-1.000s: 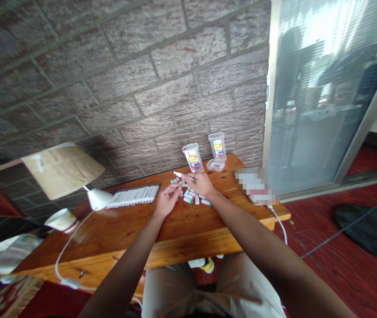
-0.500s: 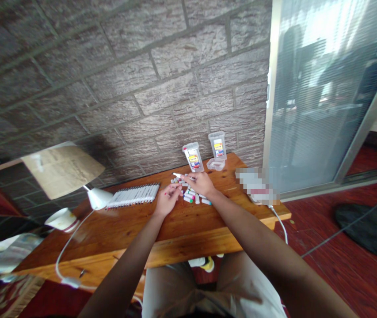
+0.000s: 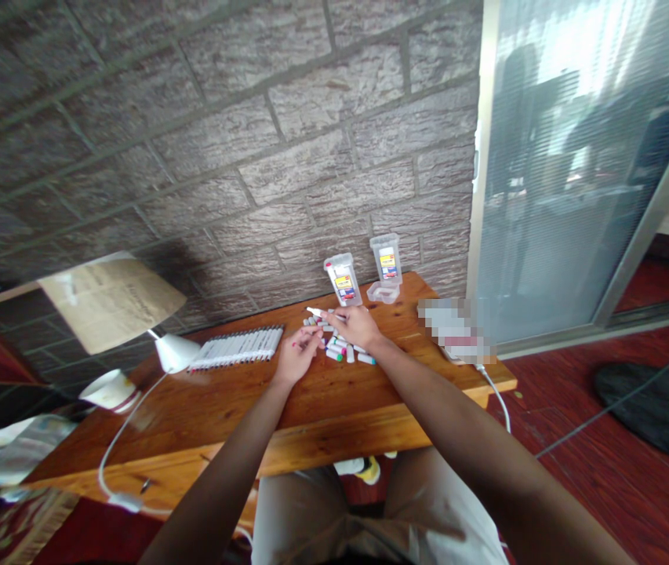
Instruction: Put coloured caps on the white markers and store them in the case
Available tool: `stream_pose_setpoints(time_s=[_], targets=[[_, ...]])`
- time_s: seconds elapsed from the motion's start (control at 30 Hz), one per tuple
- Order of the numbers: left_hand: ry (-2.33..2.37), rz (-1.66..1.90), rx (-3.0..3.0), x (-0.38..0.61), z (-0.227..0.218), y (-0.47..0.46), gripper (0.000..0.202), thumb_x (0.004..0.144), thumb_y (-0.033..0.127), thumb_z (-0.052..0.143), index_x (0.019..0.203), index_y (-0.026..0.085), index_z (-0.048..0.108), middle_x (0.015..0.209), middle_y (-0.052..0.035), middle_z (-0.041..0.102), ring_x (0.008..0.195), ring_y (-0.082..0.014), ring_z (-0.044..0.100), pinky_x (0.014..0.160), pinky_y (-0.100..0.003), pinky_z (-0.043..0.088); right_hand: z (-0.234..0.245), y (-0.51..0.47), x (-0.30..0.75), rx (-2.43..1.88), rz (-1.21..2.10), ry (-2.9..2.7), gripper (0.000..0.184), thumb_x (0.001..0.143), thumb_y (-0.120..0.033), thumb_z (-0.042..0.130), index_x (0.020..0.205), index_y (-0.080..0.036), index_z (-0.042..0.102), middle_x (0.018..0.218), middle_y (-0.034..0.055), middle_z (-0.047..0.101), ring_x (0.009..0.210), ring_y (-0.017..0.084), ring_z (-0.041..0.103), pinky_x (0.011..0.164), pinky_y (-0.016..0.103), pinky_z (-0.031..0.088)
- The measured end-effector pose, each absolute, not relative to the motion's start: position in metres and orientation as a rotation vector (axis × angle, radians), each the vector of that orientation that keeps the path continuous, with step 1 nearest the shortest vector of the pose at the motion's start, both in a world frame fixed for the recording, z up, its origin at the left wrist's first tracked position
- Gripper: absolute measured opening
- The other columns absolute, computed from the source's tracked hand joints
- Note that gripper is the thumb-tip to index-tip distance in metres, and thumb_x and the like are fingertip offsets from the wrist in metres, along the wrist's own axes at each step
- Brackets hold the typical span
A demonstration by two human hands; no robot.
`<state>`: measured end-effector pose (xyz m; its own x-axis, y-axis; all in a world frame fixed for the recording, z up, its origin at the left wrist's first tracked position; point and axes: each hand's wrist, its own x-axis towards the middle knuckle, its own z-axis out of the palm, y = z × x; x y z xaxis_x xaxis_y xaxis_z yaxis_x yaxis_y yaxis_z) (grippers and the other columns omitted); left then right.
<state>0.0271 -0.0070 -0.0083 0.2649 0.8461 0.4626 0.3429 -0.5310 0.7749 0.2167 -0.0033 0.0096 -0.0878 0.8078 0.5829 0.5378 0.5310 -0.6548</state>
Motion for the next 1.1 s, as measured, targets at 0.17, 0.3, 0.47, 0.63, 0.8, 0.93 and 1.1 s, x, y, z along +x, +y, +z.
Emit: stream_pose_setpoints(time_s=[0.17, 0.3, 0.47, 0.63, 0.8, 0.93, 1.1], targets=[[1.064, 1.233, 2.017, 0.026, -0.009, -0.007, 0.034, 0.089, 0.048, 0.059, 0.102, 0.018, 0.067, 0.072, -0.0034, 0.073, 0.063, -0.0145, 0.065, 0.060, -0.025, 0.048, 0.010, -0.003, 0.217, -1.134, 0.347, -1.760, 0.051, 0.092, -0.056, 0.050, 0.080, -0.016, 0.079, 0.061, 0.0019, 0.065, 0.057, 0.013, 0.053, 0.056, 0.025, 0.036], [1.056, 1.233, 2.000, 0.027, -0.007, -0.008, 0.032, 0.089, 0.046, 0.059, 0.100, 0.017, 0.067, 0.072, -0.0034, 0.073, 0.063, -0.0145, 0.065, 0.061, -0.025, 0.048, 0.010, -0.003, 0.217, -1.132, 0.381, -1.768, 0.053, 0.092, -0.056, 0.049, 0.075, -0.015, 0.077, 0.059, 0.0016, 0.063, 0.056, 0.012, 0.051, 0.055, 0.025, 0.034], [1.050, 1.245, 1.978, 0.028, -0.007, -0.009, 0.032, 0.088, 0.046, 0.060, 0.100, 0.017, 0.067, 0.071, -0.0035, 0.073, 0.062, -0.0145, 0.064, 0.060, -0.025, 0.047, 0.012, -0.004, 0.217, -1.124, 0.382, -1.756, 0.054, 0.092, -0.056, 0.049, 0.064, -0.015, 0.070, 0.053, 0.0008, 0.058, 0.052, 0.011, 0.046, 0.052, 0.025, 0.032], [1.032, 1.248, 1.985, 0.028, -0.007, -0.008, 0.031, 0.088, 0.046, 0.060, 0.098, 0.018, 0.067, 0.070, -0.0031, 0.072, 0.060, -0.0138, 0.062, 0.058, -0.025, 0.045, 0.013, -0.005, 0.215, -1.126, 0.341, -1.669, 0.055, 0.093, -0.055, 0.049, 0.060, -0.015, 0.065, 0.051, 0.0003, 0.056, 0.054, 0.011, 0.047, 0.053, 0.024, 0.032], [1.033, 1.246, 1.977, 0.028, -0.006, -0.009, 0.032, 0.088, 0.047, 0.060, 0.097, 0.017, 0.067, 0.069, -0.0024, 0.071, 0.056, -0.0124, 0.059, 0.056, -0.024, 0.042, 0.013, -0.006, 0.214, -1.110, 0.342, -1.645, 0.046, 0.094, -0.049, 0.049, 0.072, -0.015, 0.070, 0.060, 0.0008, 0.063, 0.057, 0.011, 0.052, 0.057, 0.023, 0.036], [1.055, 1.250, 1.953, 0.029, -0.004, -0.011, 0.039, 0.090, 0.053, 0.054, 0.095, 0.017, 0.068, 0.069, -0.0024, 0.071, 0.052, -0.0115, 0.055, 0.055, -0.024, 0.042, 0.012, -0.005, 0.213, -1.055, 0.376, -1.705, 0.030, 0.093, -0.036, 0.051, 0.088, -0.016, 0.073, 0.075, 0.0024, 0.072, 0.066, 0.014, 0.061, 0.064, 0.022, 0.044], [1.077, 1.263, 1.937, 0.031, 0.002, -0.015, 0.052, 0.093, 0.060, 0.043, 0.093, 0.017, 0.071, 0.066, -0.0027, 0.070, 0.051, -0.0127, 0.055, 0.057, -0.026, 0.045, 0.007, -0.001, 0.211, -0.777, 0.497, -1.826, 0.029, 0.090, -0.031, 0.058, 0.114, -0.019, 0.069, 0.107, 0.0063, 0.074, 0.094, 0.019, 0.068, 0.086, 0.029, 0.050]])
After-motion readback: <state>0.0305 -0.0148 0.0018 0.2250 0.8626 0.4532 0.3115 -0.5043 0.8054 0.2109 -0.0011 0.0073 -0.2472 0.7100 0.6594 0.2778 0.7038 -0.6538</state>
